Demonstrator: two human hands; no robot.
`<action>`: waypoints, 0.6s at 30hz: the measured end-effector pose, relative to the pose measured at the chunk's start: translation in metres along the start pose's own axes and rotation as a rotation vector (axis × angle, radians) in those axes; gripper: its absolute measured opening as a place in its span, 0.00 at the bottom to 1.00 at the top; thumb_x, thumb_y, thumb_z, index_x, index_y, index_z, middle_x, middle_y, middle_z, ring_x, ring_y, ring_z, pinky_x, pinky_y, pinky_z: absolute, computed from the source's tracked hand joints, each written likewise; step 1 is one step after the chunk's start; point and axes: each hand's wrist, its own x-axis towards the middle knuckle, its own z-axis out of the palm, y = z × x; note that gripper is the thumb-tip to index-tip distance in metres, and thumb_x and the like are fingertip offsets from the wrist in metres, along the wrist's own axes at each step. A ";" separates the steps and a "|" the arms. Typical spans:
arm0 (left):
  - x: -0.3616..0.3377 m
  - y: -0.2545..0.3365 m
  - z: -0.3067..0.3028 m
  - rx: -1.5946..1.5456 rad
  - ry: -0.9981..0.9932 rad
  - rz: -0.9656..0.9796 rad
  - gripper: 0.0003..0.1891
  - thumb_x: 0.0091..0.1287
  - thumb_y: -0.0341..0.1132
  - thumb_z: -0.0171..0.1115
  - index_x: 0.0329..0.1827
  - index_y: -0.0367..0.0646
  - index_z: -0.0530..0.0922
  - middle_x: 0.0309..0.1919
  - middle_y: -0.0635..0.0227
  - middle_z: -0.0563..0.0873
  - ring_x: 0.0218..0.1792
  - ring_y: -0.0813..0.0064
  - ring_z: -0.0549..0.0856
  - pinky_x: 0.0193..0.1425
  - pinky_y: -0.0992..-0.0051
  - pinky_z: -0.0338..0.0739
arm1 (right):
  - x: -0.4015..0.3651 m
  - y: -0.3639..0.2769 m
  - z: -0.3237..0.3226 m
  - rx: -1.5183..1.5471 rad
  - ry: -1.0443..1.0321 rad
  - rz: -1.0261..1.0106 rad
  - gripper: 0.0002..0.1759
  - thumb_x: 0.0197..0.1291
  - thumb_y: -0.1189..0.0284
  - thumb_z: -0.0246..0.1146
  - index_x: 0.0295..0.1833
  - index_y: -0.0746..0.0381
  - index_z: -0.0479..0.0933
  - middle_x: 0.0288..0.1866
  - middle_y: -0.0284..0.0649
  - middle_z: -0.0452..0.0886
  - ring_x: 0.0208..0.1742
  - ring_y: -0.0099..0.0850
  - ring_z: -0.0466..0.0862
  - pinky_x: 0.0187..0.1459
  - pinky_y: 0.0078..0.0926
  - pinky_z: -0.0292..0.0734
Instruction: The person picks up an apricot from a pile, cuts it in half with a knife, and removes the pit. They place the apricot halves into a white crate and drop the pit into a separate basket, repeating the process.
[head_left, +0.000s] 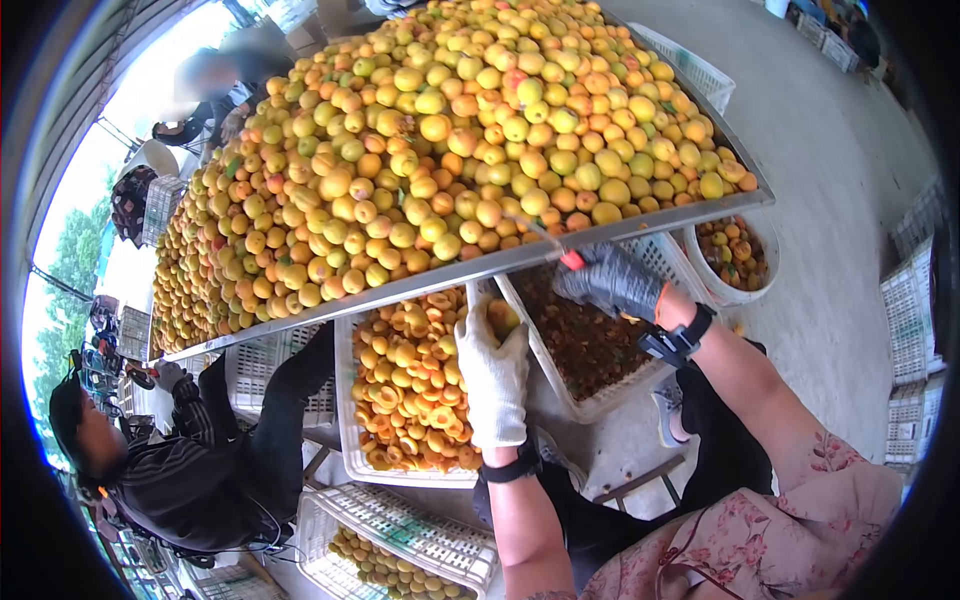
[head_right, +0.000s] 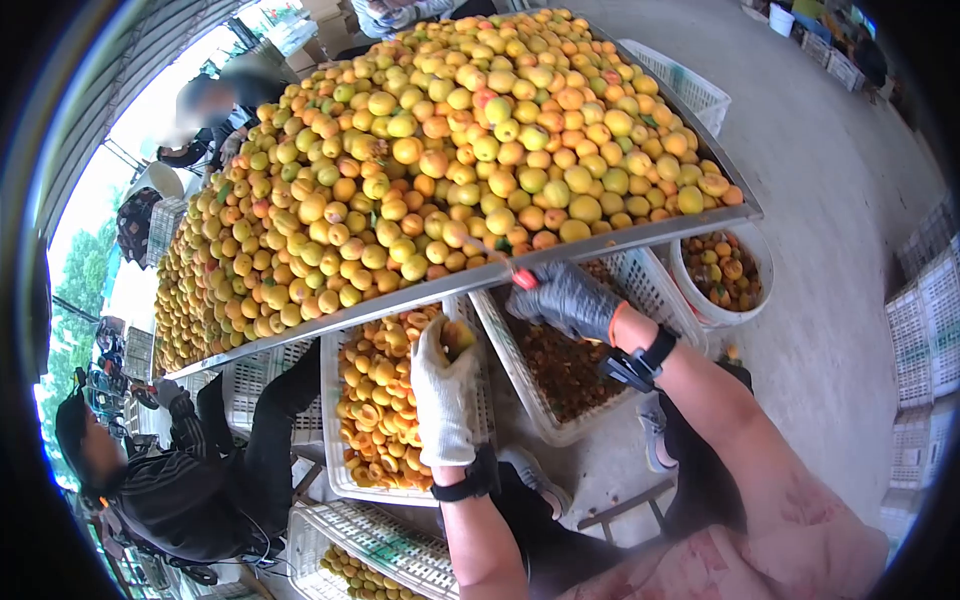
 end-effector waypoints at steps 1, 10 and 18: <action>0.003 -0.009 -0.007 -0.011 0.037 -0.020 0.24 0.54 0.25 0.67 0.57 0.36 0.76 0.51 0.54 0.78 0.52 0.65 0.80 0.59 0.72 0.73 | 0.007 0.005 0.002 -0.294 0.102 -0.337 0.13 0.49 0.68 0.72 0.38 0.60 0.79 0.23 0.34 0.79 0.24 0.24 0.77 0.28 0.27 0.73; 0.034 -0.048 -0.046 0.260 0.350 -0.224 0.47 0.56 0.29 0.69 0.75 0.35 0.47 0.70 0.35 0.53 0.64 0.40 0.69 0.61 0.56 0.75 | 0.041 -0.046 0.028 -0.203 0.242 -0.238 0.09 0.53 0.67 0.68 0.32 0.61 0.78 0.25 0.38 0.80 0.27 0.29 0.78 0.32 0.31 0.73; 0.037 -0.037 -0.045 0.175 0.552 -0.059 0.42 0.60 0.33 0.68 0.74 0.37 0.52 0.71 0.38 0.54 0.71 0.42 0.60 0.68 0.55 0.67 | 0.166 -0.090 0.119 -1.070 0.267 -0.466 0.12 0.56 0.64 0.59 0.41 0.59 0.79 0.33 0.48 0.83 0.36 0.45 0.84 0.38 0.46 0.77</action>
